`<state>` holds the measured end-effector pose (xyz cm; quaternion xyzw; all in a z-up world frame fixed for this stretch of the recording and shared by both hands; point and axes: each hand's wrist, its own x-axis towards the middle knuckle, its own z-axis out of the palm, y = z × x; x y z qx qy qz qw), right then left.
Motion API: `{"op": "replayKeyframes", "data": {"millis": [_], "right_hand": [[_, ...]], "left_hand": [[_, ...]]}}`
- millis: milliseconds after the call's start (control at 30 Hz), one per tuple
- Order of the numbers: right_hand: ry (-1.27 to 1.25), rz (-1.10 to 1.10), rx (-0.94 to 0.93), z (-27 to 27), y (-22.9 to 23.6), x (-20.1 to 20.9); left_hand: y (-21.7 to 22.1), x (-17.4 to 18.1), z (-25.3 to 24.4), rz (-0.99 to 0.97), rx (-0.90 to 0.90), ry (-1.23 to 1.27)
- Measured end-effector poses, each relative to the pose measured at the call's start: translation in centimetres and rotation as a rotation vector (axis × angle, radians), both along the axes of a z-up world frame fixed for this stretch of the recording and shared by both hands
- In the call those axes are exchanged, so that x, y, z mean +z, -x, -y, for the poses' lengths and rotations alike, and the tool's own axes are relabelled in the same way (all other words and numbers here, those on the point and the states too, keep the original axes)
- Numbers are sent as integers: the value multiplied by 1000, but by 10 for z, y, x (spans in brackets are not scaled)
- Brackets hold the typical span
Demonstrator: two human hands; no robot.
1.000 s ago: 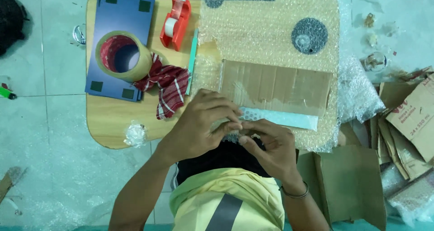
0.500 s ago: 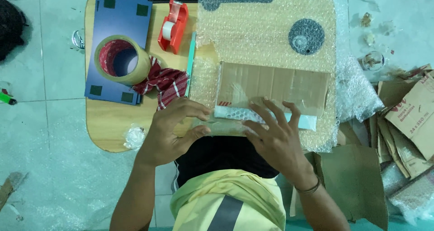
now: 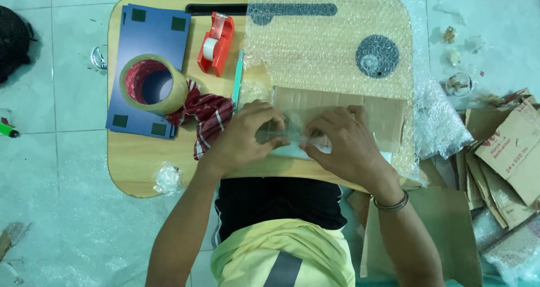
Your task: A person is wrapping a cardboard piece with bubble wrap and securing it with tape on a small table.
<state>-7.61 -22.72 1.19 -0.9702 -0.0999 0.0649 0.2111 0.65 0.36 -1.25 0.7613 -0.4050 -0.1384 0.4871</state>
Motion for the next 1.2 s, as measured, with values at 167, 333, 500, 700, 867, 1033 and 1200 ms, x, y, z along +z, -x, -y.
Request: {"op": "replayKeyframes", "data": {"millis": [167, 333, 500, 700, 867, 1033, 1200], "right_hand": [[-79, -19, -53, 3, -2, -6], [-64, -52, -60, 5, -1, -12], [-101, -117, -115, 9, -5, -20], [-160, -118, -101, 13, -6, -22], [-188, -146, -119, 10, -8, -11], [-249, -189, -138, 13, -8, -16], [-267, -238, -155, 11, -12, 2]], "left_hand": [[-9, 6, 2, -68, -28, -43], [-18, 31, 11, -49, -115, -198], [-26, 24, 36, -9, -275, -528], [-26, 18, 43, 59, -294, -590], [-22, 14, 44, 119, -271, -628], [-19, 9, 47, 94, -218, -611], [-34, 2, 49, -110, 29, -555]]}}
